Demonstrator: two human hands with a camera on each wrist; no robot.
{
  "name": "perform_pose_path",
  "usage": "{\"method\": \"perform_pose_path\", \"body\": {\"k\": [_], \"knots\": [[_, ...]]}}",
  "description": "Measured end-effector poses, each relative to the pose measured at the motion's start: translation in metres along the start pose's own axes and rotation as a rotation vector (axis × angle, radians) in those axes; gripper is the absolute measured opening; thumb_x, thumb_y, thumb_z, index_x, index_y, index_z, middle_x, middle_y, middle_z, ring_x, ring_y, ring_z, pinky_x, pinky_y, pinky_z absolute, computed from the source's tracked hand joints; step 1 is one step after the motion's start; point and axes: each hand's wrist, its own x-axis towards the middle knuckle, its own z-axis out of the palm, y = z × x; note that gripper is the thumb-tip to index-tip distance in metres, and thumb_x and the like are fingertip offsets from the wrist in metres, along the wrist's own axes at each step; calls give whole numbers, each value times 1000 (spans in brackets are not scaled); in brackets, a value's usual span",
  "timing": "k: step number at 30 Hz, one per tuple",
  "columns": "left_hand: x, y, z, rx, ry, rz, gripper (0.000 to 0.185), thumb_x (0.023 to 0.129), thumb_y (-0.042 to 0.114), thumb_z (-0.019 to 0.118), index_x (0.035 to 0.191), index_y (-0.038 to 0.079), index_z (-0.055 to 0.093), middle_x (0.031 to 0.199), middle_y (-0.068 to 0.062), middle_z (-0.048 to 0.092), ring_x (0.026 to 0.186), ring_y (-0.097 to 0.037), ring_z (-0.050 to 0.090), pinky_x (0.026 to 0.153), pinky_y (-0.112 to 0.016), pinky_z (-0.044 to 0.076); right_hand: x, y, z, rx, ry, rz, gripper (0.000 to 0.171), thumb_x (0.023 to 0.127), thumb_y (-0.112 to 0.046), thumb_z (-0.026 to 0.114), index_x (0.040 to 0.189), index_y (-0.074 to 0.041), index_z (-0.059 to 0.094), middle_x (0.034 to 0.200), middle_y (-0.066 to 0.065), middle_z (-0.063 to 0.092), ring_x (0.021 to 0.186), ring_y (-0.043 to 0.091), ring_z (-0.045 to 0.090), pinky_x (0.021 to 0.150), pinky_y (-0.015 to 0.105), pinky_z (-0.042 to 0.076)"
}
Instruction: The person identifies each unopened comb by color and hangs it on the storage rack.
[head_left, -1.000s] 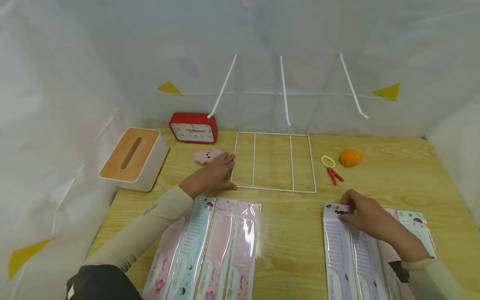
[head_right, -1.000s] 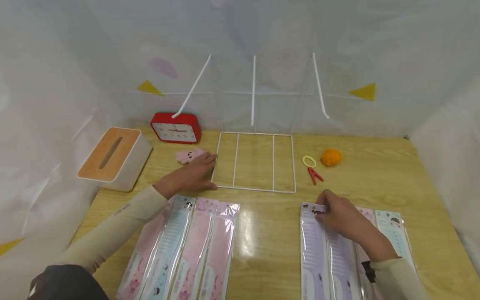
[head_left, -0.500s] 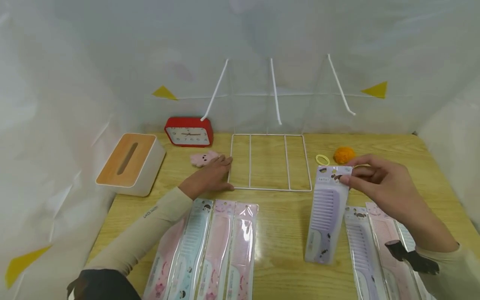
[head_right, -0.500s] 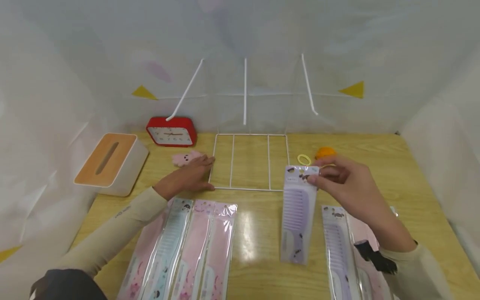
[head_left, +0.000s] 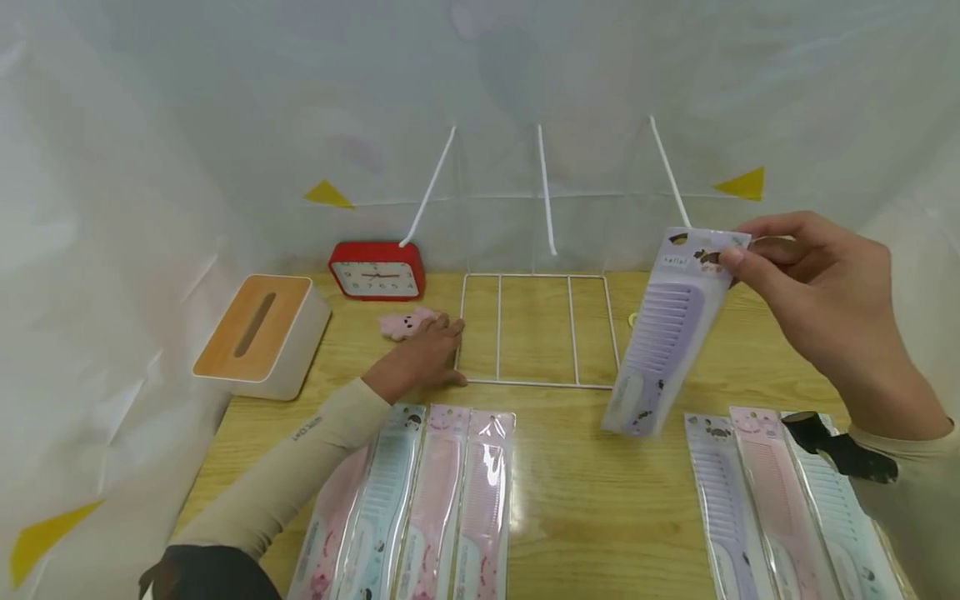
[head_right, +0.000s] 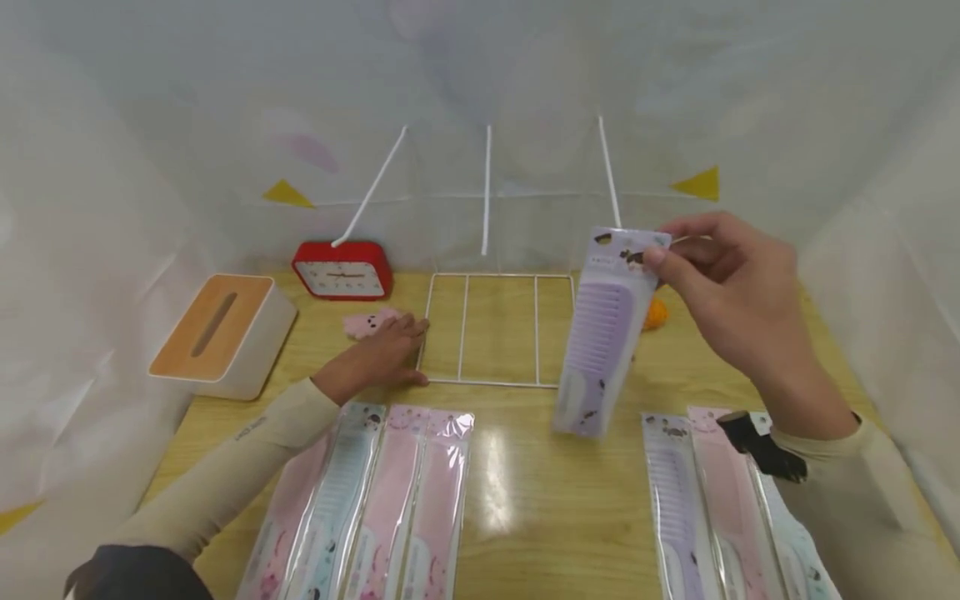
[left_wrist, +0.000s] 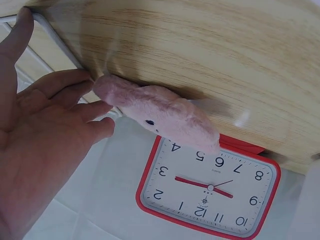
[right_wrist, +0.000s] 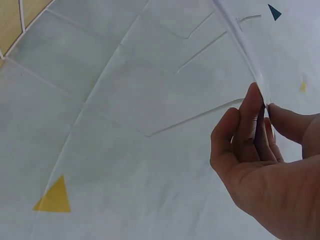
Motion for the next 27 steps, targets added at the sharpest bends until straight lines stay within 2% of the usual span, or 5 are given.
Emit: {"method": "perform_pose_path", "body": {"k": [5, 10, 15, 21, 27], "knots": [[4, 4, -1, 15, -5, -7, 93, 88, 49, 72, 152, -6, 33, 162, -17, 26, 150, -38, 17, 122, -49, 13, 9, 5, -6, -41, -24, 32, 23, 92, -4, 71, 114, -6, 68, 89, -13, 72, 71, 2, 68, 61, 11, 45], [5, 8, -2, 38, -19, -18, 94, 89, 49, 72, 152, -7, 31, 162, -19, 25, 150, -39, 17, 122, -49, 14, 21, 13, -3, -47, -47, 37, 21, 92, -4, 71, 111, -9, 69, 89, -18, 72, 72, 0, 67, 59, 12, 44], [1, 8, -2, 59, -13, -47, 96, 89, 50, 72, 153, -7, 29, 161, -20, 26, 150, -40, 18, 121, -50, 15, 49, 19, 4, -100, -111, 23, 19, 94, -14, 69, 112, -7, 67, 90, -17, 70, 75, -1, 67, 64, 12, 46], [2, 9, -3, 76, 13, -28, 93, 89, 49, 72, 151, -8, 33, 160, -19, 29, 149, -41, 20, 121, -50, 16, 84, 34, 9, -194, -182, 65, 32, 99, -28, 62, 120, -4, 64, 96, -12, 68, 83, 0, 64, 72, 20, 39], [4, 12, -4, 74, 8, -23, 88, 88, 47, 74, 147, -9, 40, 160, -18, 31, 149, -41, 21, 121, -49, 16, 121, 54, 12, -212, -225, 90, 39, 102, -32, 56, 126, -2, 60, 98, -12, 67, 88, 0, 63, 76, 22, 39]]}}
